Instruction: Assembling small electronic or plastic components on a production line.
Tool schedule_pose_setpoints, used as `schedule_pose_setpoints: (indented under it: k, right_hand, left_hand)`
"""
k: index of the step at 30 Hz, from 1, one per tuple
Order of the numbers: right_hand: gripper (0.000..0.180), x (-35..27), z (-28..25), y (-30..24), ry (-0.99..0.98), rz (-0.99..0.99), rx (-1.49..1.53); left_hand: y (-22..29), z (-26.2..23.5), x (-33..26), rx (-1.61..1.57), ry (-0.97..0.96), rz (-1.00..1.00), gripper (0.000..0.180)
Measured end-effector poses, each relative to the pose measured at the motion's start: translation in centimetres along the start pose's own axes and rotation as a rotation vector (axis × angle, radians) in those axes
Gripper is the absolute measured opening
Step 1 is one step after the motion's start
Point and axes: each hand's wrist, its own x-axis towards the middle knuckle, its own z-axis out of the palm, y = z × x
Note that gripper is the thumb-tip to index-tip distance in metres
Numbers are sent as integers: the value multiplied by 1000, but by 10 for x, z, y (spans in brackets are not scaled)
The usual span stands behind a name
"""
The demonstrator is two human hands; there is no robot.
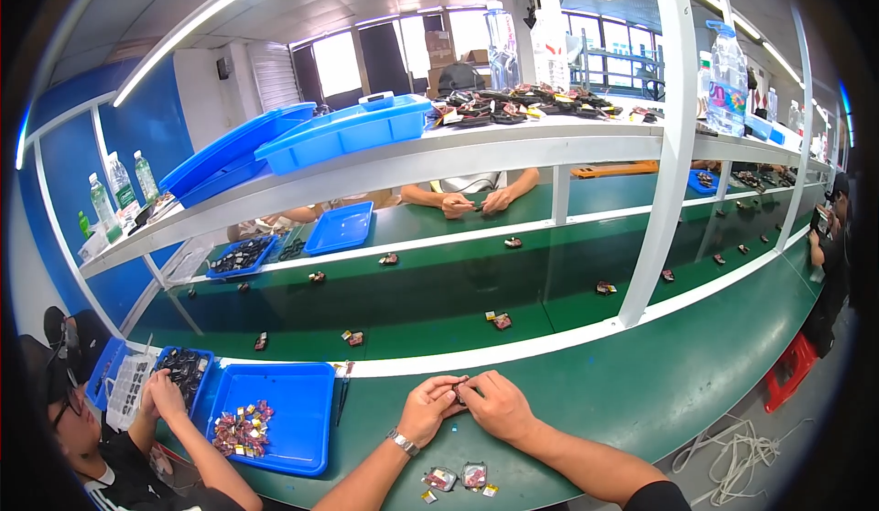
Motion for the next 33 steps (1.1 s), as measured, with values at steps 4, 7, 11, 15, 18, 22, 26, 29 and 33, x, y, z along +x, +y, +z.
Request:
schedule_pose_setpoints:
  k: [4, 7, 11, 15, 18, 22, 26, 29, 33]
  right_hand:
    - [13, -3, 2, 3, -4, 16, -33]
    - [15, -1, 2, 4, 0, 30, -48]
    - [18, 5, 4, -1, -5, 104, 134]
    - [25, 2, 21, 17, -69, 191, 255]
    - [21, 21, 44, 45, -30, 318, 231]
    - [29, 38, 83, 99, -83, 456, 159]
    - [46, 44, 92, 104, -219, 448, 16]
    - [50, 51, 64, 96, -6, 480, -124]
    - [63, 0, 29, 164, 55, 694, -380]
  left_hand:
    - [-1, 4, 0, -6, -3, 3, 25]
    - [-2, 8, 2, -4, 25, 15, 24]
    - [-4, 2, 2, -14, 91, 38, 24]
    - [-2, 7, 4, -19, 144, 93, 28]
    - [2, 2, 6, 41, 194, 207, 32]
    - [-3, -4, 14, 153, 165, 178, 30]
    - [-2, -1, 9, 282, 111, 167, 22]
    - [2, -17, 2, 305, 153, 171, 19]
    - [6, -6, 9, 352, 93, 157, 19]
